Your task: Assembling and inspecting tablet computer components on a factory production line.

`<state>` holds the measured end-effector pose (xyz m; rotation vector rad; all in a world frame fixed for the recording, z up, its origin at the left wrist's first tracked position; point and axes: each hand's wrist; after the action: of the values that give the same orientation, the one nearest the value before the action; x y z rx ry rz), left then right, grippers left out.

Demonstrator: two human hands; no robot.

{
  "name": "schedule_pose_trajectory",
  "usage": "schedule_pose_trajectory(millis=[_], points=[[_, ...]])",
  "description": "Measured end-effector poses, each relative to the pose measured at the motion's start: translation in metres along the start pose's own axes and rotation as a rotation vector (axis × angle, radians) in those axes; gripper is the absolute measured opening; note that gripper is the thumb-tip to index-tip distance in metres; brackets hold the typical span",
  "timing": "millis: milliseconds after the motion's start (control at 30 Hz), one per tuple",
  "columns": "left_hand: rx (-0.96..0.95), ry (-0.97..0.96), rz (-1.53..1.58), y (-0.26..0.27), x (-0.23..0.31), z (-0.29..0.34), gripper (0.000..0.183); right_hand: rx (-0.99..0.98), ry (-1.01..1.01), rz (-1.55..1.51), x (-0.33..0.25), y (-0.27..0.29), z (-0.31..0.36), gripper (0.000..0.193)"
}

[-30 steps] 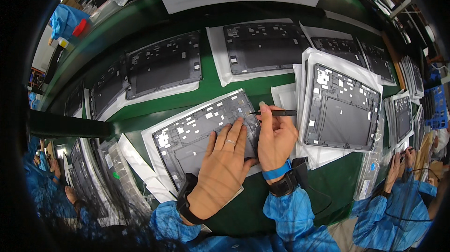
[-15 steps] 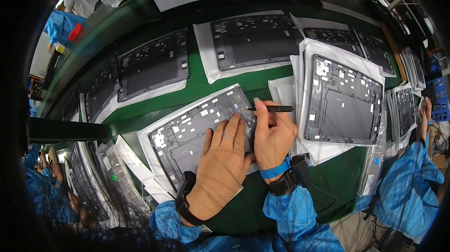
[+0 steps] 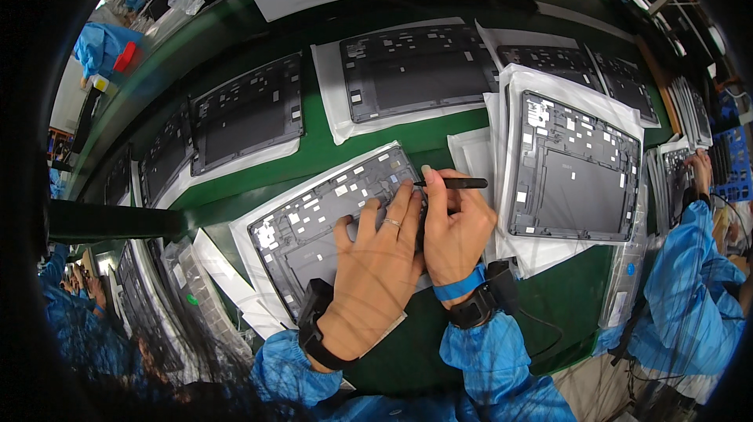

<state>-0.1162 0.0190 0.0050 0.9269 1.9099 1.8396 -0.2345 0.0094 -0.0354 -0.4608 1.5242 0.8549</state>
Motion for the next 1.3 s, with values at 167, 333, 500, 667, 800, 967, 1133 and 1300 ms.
schedule_pose_trajectory(millis=[167, 333, 500, 667, 800, 967, 1133, 1300], points=[[-0.033, -0.03, -0.002, 0.004, -0.004, 0.003, 0.07, 0.089, -0.012, -0.222, -0.013, 0.0, 0.004, 0.02], [-0.024, 0.008, -0.1, -0.01, 0.004, 0.006, 0.065, -0.071, 0.309, -0.244, -0.074, 0.007, 0.03, 0.021], [0.232, 0.142, 0.344, 0.029, -0.031, 0.045, 0.034, -0.542, 0.601, 0.266, -0.126, -0.084, 0.003, 0.031], [0.299, 0.634, 0.051, 0.061, -0.085, 0.13, 0.043, -0.905, 0.963, 0.85, -0.074, -0.188, -0.054, 0.054], [0.213, 0.833, -0.015, 0.024, -0.105, 0.131, 0.048, -0.818, 1.44, 0.821, -0.043, -0.208, -0.084, 0.023], [0.286, 0.687, -0.172, -0.007, -0.103, 0.108, 0.016, -0.712, 1.83, 0.922, -0.083, -0.21, -0.074, 0.017], [0.354, 0.67, -0.092, 0.007, -0.102, 0.107, 0.015, -0.94, 1.472, 0.781, -0.091, -0.218, -0.065, 0.034], [0.608, 0.667, 0.454, 0.043, -0.103, 0.118, 0.023, -0.981, 1.296, 0.806, -0.076, -0.234, -0.069, 0.029]])
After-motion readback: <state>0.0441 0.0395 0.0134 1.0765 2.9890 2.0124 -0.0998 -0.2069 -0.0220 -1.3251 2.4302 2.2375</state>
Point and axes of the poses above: each hand's wrist, its own z-axis away from the middle knuckle, its own y-axis out of the back of the hand, x = y × z, and after that the axes turned 10 degrees about -y, right-handed
